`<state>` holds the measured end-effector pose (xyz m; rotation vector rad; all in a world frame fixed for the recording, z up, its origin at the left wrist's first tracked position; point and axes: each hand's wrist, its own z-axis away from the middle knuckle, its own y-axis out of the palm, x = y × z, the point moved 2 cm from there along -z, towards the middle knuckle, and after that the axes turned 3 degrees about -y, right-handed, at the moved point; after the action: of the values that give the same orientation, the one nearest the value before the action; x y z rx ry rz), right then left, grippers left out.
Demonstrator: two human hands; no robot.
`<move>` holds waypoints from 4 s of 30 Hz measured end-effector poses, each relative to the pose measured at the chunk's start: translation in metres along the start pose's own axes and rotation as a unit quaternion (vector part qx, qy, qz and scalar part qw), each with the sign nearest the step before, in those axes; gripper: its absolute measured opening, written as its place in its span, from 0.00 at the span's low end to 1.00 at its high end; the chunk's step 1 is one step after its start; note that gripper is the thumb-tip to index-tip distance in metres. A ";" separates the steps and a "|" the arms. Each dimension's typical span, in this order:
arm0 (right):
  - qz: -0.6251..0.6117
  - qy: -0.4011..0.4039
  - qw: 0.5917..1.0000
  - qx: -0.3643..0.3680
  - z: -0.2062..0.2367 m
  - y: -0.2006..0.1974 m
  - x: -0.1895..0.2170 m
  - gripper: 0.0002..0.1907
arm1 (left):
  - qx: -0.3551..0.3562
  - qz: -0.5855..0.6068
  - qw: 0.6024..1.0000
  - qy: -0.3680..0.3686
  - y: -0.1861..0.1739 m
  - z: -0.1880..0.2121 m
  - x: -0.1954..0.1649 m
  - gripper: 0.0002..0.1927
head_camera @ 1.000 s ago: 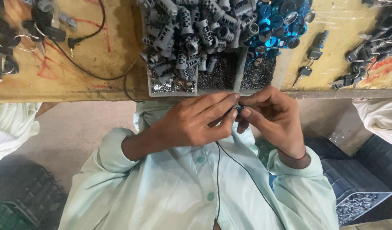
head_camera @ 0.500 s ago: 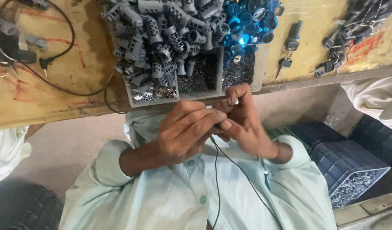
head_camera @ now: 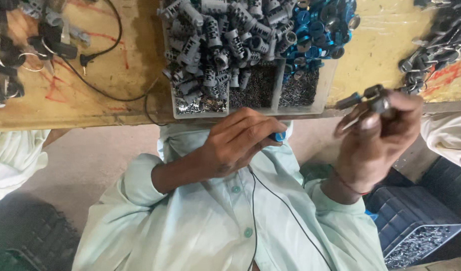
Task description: The person sits at a workbench assembling lock components. They pick small gray pin-like parts and blue discs from a compartmented tray, fit them together by hand, and place the assembled units back into the tray, repeating the cycle with parts spread across the bench.
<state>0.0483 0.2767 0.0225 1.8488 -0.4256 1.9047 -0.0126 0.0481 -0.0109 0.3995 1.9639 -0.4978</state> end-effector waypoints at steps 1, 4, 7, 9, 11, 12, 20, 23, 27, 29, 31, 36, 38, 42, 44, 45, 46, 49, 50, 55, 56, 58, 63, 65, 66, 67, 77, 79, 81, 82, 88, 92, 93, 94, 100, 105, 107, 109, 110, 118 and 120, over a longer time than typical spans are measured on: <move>0.040 -0.053 0.997 0.027 0.013 0.016 -0.001 0.17 | 0.000 -0.007 1.000 0.002 0.000 0.000 -0.001 0.22; 0.103 -0.172 0.976 0.085 0.032 0.039 -0.019 0.23 | -0.003 -0.033 0.999 -0.001 -0.001 0.003 -0.005 0.24; 0.138 -0.186 0.958 0.171 0.038 0.033 -0.030 0.26 | -0.028 -0.056 0.997 -0.045 -0.005 0.007 -0.006 0.24; 0.257 -0.204 0.912 0.247 0.038 0.028 -0.022 0.33 | -0.021 -0.024 0.996 -0.089 -0.006 0.010 -0.005 0.23; 0.365 -0.205 0.862 0.287 0.033 0.031 -0.010 0.35 | -0.026 0.055 0.982 -0.181 -0.004 0.011 0.000 0.20; 0.415 -0.194 0.840 0.290 0.032 0.036 -0.004 0.34 | -0.026 0.098 0.969 -0.226 -0.002 0.012 0.002 0.18; 0.456 -0.221 0.798 0.328 0.033 0.031 -0.007 0.32 | -0.041 0.088 0.983 -0.155 -0.005 0.016 -0.002 0.19; 0.439 -0.202 0.802 0.352 0.039 0.026 -0.013 0.30 | -0.022 0.102 0.985 -0.136 -0.011 0.017 -0.004 0.18; 0.472 -0.140 0.768 0.409 0.008 0.073 0.023 0.32 | -0.030 0.123 0.981 -0.146 -0.013 0.015 -0.006 0.16; 0.446 -0.128 0.727 0.506 -0.016 0.100 0.052 0.32 | 0.037 0.085 0.989 -0.116 -0.019 0.016 -0.006 0.15; 0.357 -0.127 0.674 0.634 -0.039 0.107 0.080 0.29 | 0.060 0.055 0.992 -0.099 -0.029 0.017 -0.008 0.13; 0.413 -0.322 0.813 0.255 -0.049 0.078 0.052 0.24 | 0.011 -0.095 0.990 -0.108 -0.065 0.018 -0.020 0.09; 0.176 -0.203 0.918 0.290 -0.045 0.068 0.028 0.11 | 0.053 -0.266 0.953 -0.131 -0.073 0.015 -0.020 0.11; 0.583 -0.258 0.602 0.480 -0.028 0.087 -0.002 0.08 | 0.129 -0.449 0.872 -0.145 -0.073 0.010 -0.009 0.26; 0.601 -0.262 0.587 0.476 -0.031 0.097 -0.004 0.06 | 0.149 -0.474 0.859 -0.121 -0.069 0.007 -0.001 0.22; 0.608 -0.261 0.578 0.478 -0.031 0.100 -0.005 0.05 | 0.159 -0.484 0.853 -0.113 -0.066 0.008 0.001 0.20; 0.610 -0.269 0.571 0.479 -0.031 0.101 -0.007 0.05 | 0.184 -0.509 0.834 -0.110 -0.062 0.009 0.002 0.16; 0.614 -0.293 0.559 0.474 -0.032 0.094 -0.015 0.07 | 0.223 -0.565 0.790 -0.081 -0.060 0.010 0.007 0.08; 0.613 -0.292 0.559 0.476 -0.031 0.091 -0.017 0.06 | 0.221 -0.565 0.792 -0.073 -0.061 0.010 0.006 0.09; 0.586 -0.244 0.616 0.466 -0.031 0.089 -0.017 0.05 | 0.209 -0.547 0.808 -0.066 -0.063 0.010 0.004 0.11; 0.584 -0.242 0.630 0.452 -0.032 0.091 -0.014 0.05 | 0.221 -0.544 0.806 -0.067 -0.062 0.009 0.005 0.12; 0.563 -0.229 0.669 0.428 -0.033 0.092 -0.008 0.06 | 0.228 -0.547 0.803 -0.067 -0.063 0.008 0.005 0.12; 0.447 -0.137 0.802 0.371 -0.032 0.085 -0.010 0.07 | 0.240 -0.565 0.788 -0.051 -0.069 0.009 0.000 0.13; 0.420 -0.115 0.823 0.364 -0.029 0.081 -0.016 0.08 | 0.208 -0.556 0.803 -0.051 -0.069 0.009 -0.003 0.17; 0.406 -0.105 0.833 0.360 -0.028 0.080 -0.018 0.09 | 0.192 -0.551 0.810 -0.051 -0.068 0.009 -0.003 0.19; 0.409 -0.113 0.831 0.359 -0.027 0.079 -0.020 0.09 | 0.203 -0.557 0.803 -0.061 -0.066 0.008 -0.002 0.17; 0.379 -0.056 0.866 0.322 -0.028 0.069 -0.016 0.08 | 0.169 -0.469 0.861 -0.102 -0.076 0.012 -0.012 0.16; 0.373 -0.068 0.866 0.326 -0.027 0.067 -0.017 0.07 | 0.126 -0.406 0.897 -0.123 -0.077 0.016 -0.015 0.14; 0.367 -0.061 0.869 0.327 -0.027 0.065 -0.019 0.07 | 0.096 -0.337 0.926 -0.141 -0.076 0.019 -0.014 0.13; 0.354 -0.043 0.873 0.333 -0.027 0.064 -0.021 0.07 | 0.067 -0.309 0.937 -0.151 -0.075 0.020 -0.014 0.12; 0.069 0.216 0.919 0.322 -0.023 0.057 -0.029 0.02 | -0.049 -0.117 0.966 -0.226 -0.060 0.017 -0.014 0.08; -0.008 0.214 0.908 0.360 -0.012 0.055 -0.029 0.04 | -0.094 0.067 0.959 -0.258 -0.035 0.008 -0.007 0.12; -0.014 0.205 0.907 0.368 -0.009 0.055 -0.029 0.04 | -0.110 0.083 0.960 -0.245 -0.030 0.007 -0.007 0.14; -0.010 0.206 0.910 0.359 -0.007 0.053 -0.029 0.04 | -0.107 0.065 0.967 -0.220 -0.026 0.006 -0.007 0.13; -0.014 0.202 0.917 0.345 -0.004 0.048 -0.029 0.06 | -0.116 -0.022 0.979 -0.169 -0.016 0.006 -0.008 0.14; 0.005 0.197 0.921 0.337 -0.004 0.050 -0.032 0.06 | -0.127 -0.028 0.977 -0.169 -0.019 0.008 -0.007 0.13; -0.005 0.192 0.919 0.345 -0.003 0.051 -0.033 0.07 | -0.120 0.031 0.972 -0.199 -0.019 0.009 -0.004 0.11; -0.019 0.190 0.920 0.343 -0.003 0.053 -0.035 0.08 | -0.112 0.083 0.970 -0.200 -0.019 0.010 -0.001 0.11; -0.029 0.192 0.921 0.338 -0.002 0.054 -0.035 0.09 | -0.105 0.106 0.971 -0.186 -0.020 0.010 0.001 0.12; -0.065 0.186 0.925 0.326 0.005 0.059 -0.044 0.10 | -0.063 0.149 0.977 -0.138 -0.021 0.006 0.003 0.17; -0.035 0.155 0.927 0.339 0.008 0.057 -0.045 0.11 | -0.061 0.138 0.981 -0.123 -0.022 0.006 0.001 0.17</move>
<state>0.0254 0.2193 -0.0164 1.8369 0.4601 2.4330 -0.0191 0.0261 -0.0104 0.4987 1.6586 -0.2358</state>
